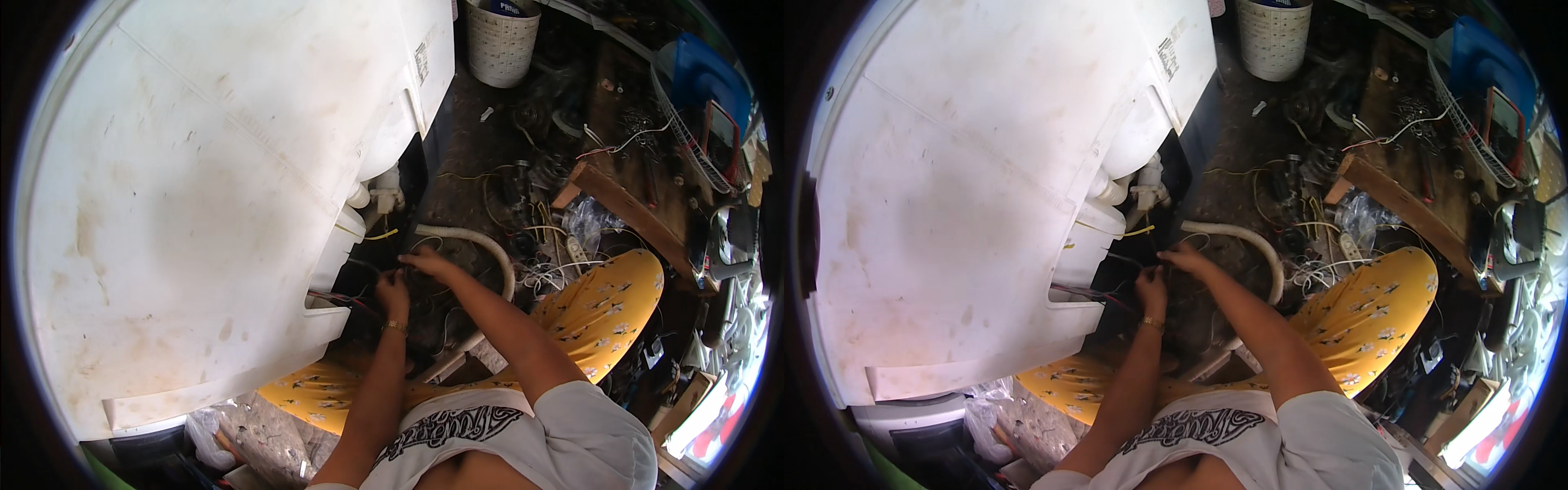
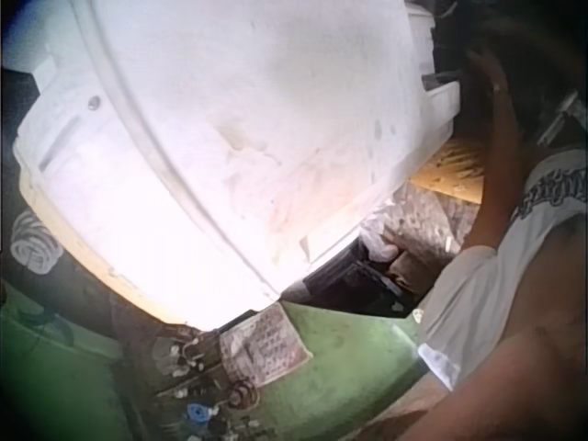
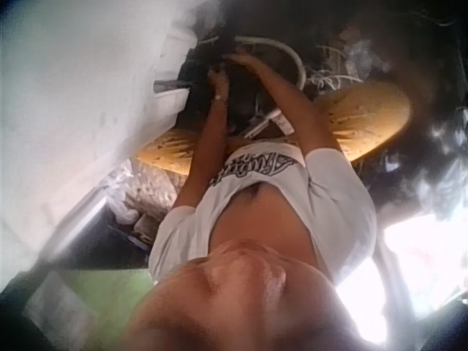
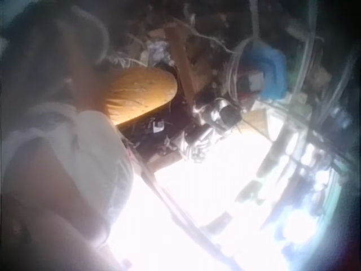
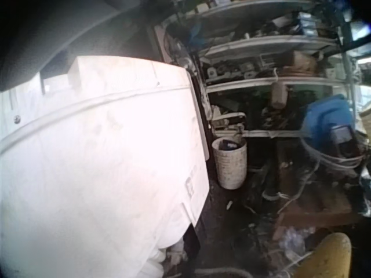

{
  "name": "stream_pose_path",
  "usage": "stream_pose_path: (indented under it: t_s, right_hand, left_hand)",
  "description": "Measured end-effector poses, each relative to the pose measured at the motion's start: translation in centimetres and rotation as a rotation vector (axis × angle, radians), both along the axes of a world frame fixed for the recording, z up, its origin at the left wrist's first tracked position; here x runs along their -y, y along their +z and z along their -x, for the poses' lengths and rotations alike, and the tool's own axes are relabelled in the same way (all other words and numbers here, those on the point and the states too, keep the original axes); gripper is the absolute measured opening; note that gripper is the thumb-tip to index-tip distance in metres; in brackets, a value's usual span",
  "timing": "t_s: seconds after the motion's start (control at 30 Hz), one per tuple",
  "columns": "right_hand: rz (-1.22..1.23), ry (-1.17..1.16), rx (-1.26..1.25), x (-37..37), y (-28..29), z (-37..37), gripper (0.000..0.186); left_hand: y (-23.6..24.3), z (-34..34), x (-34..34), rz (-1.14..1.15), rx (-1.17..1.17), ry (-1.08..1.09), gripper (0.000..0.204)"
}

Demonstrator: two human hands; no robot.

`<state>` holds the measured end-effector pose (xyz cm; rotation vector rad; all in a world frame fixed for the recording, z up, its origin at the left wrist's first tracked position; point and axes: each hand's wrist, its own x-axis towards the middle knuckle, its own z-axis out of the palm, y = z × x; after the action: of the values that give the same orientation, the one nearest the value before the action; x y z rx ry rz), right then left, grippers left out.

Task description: The person repairs a washing machine by stripping wire insulation, wrapping exposed wires with black electrical tape, and preparing cable ties.

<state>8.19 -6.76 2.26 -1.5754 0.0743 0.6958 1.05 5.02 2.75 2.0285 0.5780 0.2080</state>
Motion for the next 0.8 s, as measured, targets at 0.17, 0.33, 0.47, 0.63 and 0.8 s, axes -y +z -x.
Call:
stream_pose_path:
  t_s: [0.17,0.33,0.47,0.63,0.8]
  right_hand:
    - [0.016,-0.021,-0.030,0.8,-0.7,0.7,0.035]
    - [0.169,0.118,0.153,-0.1,-2.8,-0.3,0.026]
    - [0.186,0.195,0.151,0.4,-4.7,-2.4,0.022]
    - [0.107,0.183,0.167,-3.4,-1.5,-0.8,0.027]
    - [-0.027,0.064,-0.087,-1.9,-0.4,-0.1,0.027]
  left_hand:
    - [-1.2,-0.1,-0.3,0.422,-0.052,0.032,0.020]
    - [-0.9,-0.3,-0.7,1.112,-0.314,0.095,0.016]
    - [-1.0,-1.3,0.1,1.346,-0.422,0.078,0.017]
    - [-1.4,0.8,-3.9,1.172,-0.330,0.103,0.016]
    - [-1.7,1.4,-0.9,0.336,0.042,-0.021,0.014]
